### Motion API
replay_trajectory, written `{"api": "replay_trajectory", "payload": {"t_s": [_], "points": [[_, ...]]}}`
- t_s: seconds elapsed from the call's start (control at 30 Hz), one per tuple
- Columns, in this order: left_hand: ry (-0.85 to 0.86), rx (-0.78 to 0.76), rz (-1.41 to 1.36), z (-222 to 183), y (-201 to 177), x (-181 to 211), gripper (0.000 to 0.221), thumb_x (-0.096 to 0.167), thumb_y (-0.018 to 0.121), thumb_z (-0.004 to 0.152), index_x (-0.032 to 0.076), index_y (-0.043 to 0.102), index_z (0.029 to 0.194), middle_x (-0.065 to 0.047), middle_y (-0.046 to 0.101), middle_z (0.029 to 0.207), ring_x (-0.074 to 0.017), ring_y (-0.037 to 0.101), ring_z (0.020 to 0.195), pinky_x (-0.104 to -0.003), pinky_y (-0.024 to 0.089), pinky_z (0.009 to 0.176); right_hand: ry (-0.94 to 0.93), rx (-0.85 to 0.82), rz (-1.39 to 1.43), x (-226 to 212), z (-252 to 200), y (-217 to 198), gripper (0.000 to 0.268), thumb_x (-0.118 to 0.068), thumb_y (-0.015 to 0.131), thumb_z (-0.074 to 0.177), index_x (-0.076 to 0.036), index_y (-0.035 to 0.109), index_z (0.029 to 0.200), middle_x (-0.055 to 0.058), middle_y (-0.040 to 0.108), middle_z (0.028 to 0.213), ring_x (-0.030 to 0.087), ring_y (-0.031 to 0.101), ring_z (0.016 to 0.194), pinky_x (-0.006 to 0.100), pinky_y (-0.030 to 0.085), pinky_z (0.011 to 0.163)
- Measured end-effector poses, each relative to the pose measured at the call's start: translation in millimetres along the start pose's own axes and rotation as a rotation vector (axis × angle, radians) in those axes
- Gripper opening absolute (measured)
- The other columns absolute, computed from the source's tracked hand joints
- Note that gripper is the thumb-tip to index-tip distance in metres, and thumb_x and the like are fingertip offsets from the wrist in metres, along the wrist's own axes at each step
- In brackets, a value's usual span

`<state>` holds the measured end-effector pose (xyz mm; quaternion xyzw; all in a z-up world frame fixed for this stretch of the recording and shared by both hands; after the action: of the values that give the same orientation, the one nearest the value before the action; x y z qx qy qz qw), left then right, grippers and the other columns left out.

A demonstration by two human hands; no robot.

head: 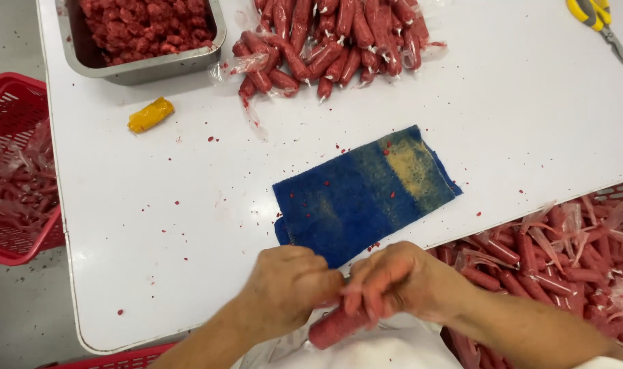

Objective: Manually twisting and tying knots in meat-filled plastic casings to produce individual sausages.

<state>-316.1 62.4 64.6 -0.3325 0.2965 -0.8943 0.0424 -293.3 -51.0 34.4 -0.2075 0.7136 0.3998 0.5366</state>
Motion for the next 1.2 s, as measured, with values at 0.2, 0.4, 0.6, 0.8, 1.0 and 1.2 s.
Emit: {"api": "replay_trajectory", "payload": {"t_s": [0.2, 0.4, 0.6, 0.8, 1.0, 1.2], "points": [[-1.132, 0.407, -1.210, -60, 106, -94, 0.012, 0.005, 0.062, 0.087, -0.003, 0.066, 0.095, -0.019, 0.055, 0.046, -0.0232, 0.056, 0.037, -0.029, 0.037, 0.036, -0.240, 0.435, 0.505, 49, 28, -48, 0.006, -0.006, 0.079, 0.085, -0.004, 0.079, 0.090, 0.014, 0.070, 0.100, 0.023, 0.067, 0.078, 0.034, 0.060, 0.046], [-0.807, 0.439, -0.709, -28, 69, -110, 0.032, 0.022, 0.067, 0.095, 0.007, 0.069, 0.067, -0.005, 0.054, 0.037, -0.0171, 0.045, 0.030, -0.024, 0.041, 0.036, -0.694, 0.852, -0.274, 7, 36, -68, 0.011, -0.011, 0.075, 0.084, -0.001, 0.076, 0.080, 0.014, 0.076, 0.091, 0.022, 0.050, 0.088, 0.031, 0.041, 0.082], [-0.995, 0.314, -1.204, -20, 54, -86, 0.031, 0.014, 0.063, 0.098, -0.001, 0.063, 0.071, -0.008, 0.037, 0.033, -0.0140, 0.035, 0.024, -0.022, 0.041, 0.031, -0.668, 0.313, -0.251, -9, 39, -63, 0.010, -0.013, 0.078, 0.084, -0.005, 0.077, 0.078, 0.008, 0.077, 0.095, 0.038, 0.041, 0.144, 0.047, 0.039, 0.116], [-0.703, 0.161, -0.453, 21, 4, -75, 0.033, 0.027, 0.076, 0.089, 0.009, 0.067, 0.064, -0.008, 0.053, 0.044, -0.0179, 0.047, 0.039, -0.027, 0.042, 0.044, -0.364, 0.138, -1.177, -60, 30, -17, 0.015, 0.000, 0.070, 0.081, -0.008, 0.078, 0.091, 0.007, 0.080, 0.103, 0.051, 0.039, 0.142, 0.066, 0.018, 0.114], [-0.297, -0.117, -0.027, 21, 21, -67, 0.055, 0.053, 0.074, 0.072, 0.009, 0.056, 0.099, -0.008, 0.056, 0.090, -0.0336, 0.065, 0.083, -0.046, 0.058, 0.064, -0.258, -0.060, -0.997, -42, 55, -26, 0.012, -0.009, 0.071, 0.088, -0.011, 0.080, 0.081, 0.001, 0.076, 0.076, 0.034, 0.054, 0.110, 0.044, 0.042, 0.103], [-0.208, 0.131, 0.156, -16, 45, -90, 0.034, 0.045, 0.067, 0.091, 0.013, 0.057, 0.090, -0.004, 0.055, 0.095, -0.0286, 0.063, 0.086, -0.038, 0.055, 0.064, -0.259, 0.042, -0.751, -18, 49, -53, 0.013, -0.020, 0.075, 0.089, -0.010, 0.083, 0.090, 0.005, 0.080, 0.095, 0.029, 0.059, 0.115, 0.042, 0.047, 0.104]]}}
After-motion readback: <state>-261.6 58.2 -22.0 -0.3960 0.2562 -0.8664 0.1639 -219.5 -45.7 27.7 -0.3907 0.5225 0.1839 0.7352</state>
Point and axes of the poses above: each hand's wrist, its own z-axis towards the middle knuckle, its own y-axis out of the palm, x = y × z, the point moved 9 cm from there along z, towards the middle knuckle
